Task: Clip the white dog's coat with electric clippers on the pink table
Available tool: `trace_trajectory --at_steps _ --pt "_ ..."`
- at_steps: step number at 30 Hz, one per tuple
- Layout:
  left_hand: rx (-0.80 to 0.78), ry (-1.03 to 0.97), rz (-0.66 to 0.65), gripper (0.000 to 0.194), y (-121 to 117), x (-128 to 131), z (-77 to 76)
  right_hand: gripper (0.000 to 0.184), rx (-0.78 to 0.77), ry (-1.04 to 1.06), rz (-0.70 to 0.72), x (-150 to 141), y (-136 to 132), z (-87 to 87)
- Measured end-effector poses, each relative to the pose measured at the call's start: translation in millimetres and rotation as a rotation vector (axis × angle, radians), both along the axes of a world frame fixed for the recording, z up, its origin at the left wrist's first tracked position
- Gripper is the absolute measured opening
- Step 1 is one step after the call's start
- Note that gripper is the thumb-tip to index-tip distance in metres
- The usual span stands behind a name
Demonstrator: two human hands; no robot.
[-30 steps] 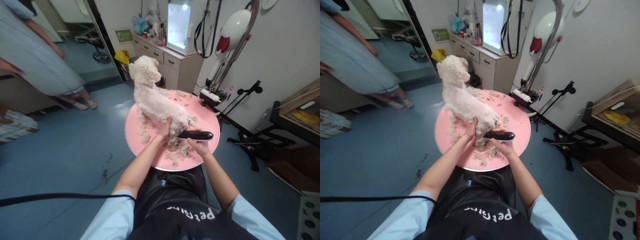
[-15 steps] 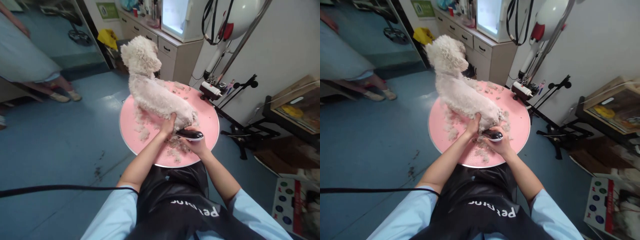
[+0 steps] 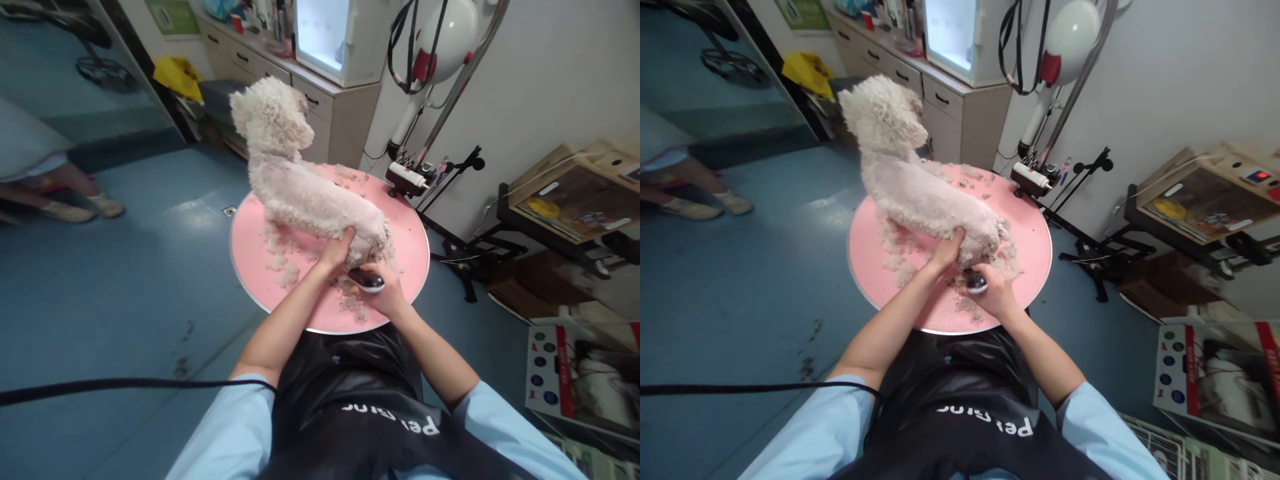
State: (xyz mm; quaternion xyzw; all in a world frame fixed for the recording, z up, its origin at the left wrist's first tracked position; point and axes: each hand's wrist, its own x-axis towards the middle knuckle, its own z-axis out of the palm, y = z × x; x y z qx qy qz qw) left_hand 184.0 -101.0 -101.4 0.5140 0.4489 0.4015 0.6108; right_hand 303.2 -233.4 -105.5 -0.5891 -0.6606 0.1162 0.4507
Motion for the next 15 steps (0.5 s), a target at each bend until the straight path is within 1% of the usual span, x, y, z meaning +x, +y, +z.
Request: trace_trajectory --at_steps 2,4,6,7,9,11,12,14,15 --pt "-0.007 0.0 -0.011 0.046 0.0 -0.2 0.5 0.045 -0.004 0.009 0.015 0.4 -4.8 1.3" --pt "-0.005 -0.023 -0.018 0.045 -0.6 0.5 1.4 0.048 0.063 0.077 -0.035 1.0 -6.1 5.7" --pt "-0.008 -0.053 -0.016 0.046 -1.0 1.3 2.3 0.048 0.111 0.103 -0.075 -0.2 -3.7 11.3" --pt "-0.019 -0.063 -0.014 0.046 -0.7 1.4 2.5 0.047 0.1 0.083 -0.067 -1.4 -2.1 13.7" --pt "-0.053 -0.091 -0.023 0.045 1.4 -0.3 0.9 0.044 0.012 0.004 0.0 -3.6 0.0 17.4" --pt "-0.092 -0.188 -0.077 0.043 5.9 -4.6 -4.2 0.041 -0.07 -0.026 0.068 -3.3 0.6 20.8" --pt "-0.125 -0.262 -0.12 0.042 8.9 -7.3 -8.1 0.04 -0.082 0.007 0.066 -1.8 1.1 23.3" --pt "-0.221 -0.421 -0.194 0.037 15.7 -12.4 -17.8 0.039 -0.052 0.146 0.007 2.4 4.8 31.7" --pt "-0.275 -0.484 -0.203 0.033 19.2 -14.2 -22.8 0.039 -0.017 0.216 -0.036 4.2 8.4 37.5"
